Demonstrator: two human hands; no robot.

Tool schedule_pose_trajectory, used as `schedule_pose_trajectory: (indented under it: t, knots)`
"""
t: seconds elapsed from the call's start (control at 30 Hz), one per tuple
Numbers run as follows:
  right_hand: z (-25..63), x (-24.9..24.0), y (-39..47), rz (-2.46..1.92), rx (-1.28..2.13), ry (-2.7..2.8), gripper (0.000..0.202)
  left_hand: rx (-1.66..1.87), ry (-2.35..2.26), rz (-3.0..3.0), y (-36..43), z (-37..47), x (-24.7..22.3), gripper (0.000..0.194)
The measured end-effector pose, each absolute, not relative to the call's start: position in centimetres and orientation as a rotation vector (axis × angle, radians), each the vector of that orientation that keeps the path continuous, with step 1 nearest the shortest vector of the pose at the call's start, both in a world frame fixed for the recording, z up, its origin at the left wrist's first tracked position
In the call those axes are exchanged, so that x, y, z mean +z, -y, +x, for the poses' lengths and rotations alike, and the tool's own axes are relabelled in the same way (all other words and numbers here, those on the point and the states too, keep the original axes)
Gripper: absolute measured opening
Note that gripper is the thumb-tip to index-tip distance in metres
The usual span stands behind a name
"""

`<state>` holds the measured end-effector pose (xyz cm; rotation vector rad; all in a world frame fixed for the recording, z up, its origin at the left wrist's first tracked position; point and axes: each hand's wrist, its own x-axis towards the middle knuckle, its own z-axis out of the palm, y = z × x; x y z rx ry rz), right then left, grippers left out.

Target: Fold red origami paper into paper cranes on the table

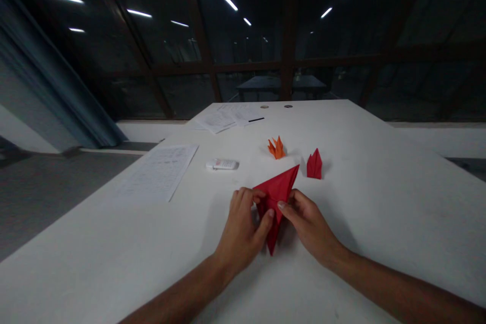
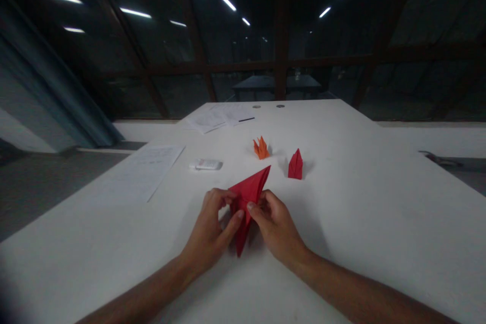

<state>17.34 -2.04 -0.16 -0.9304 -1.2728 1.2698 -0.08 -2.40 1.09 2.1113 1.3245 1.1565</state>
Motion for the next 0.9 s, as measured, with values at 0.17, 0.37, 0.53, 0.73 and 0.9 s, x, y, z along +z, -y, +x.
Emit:
schedule_pose_trajectory:
  t: [0.17,0.37,0.53,0.73,0.9]
  knots:
    - [17.0,0.1,2.8,-0.846,1.399,1.258,0.025,0.993,-1.203,1.996,3.0,0.2,1.3,0.017]
    - [17.0,-0.4,2.6,-0.882,1.363,1.275,0.026,0.959,-1.115,1.810,2.5,-0.2,0.9,0.025]
    - [17.0,-0.1,2.5,-0.903,1.319,1.319,0.027,0.947,-1.021,1.794,2.6,-0.2,1.2,0.026]
    - [17.1,-0.8,2.4,-0.938,1.335,1.303,0.022,0.910,-0.971,1.674,2.6,-0.4,1.4,0.029]
    - [17.0,-1.5,2.0,-0.953,1.316,1.311,0.019,0.932,-0.990,1.678,2.5,-0.3,1.4,0.023]
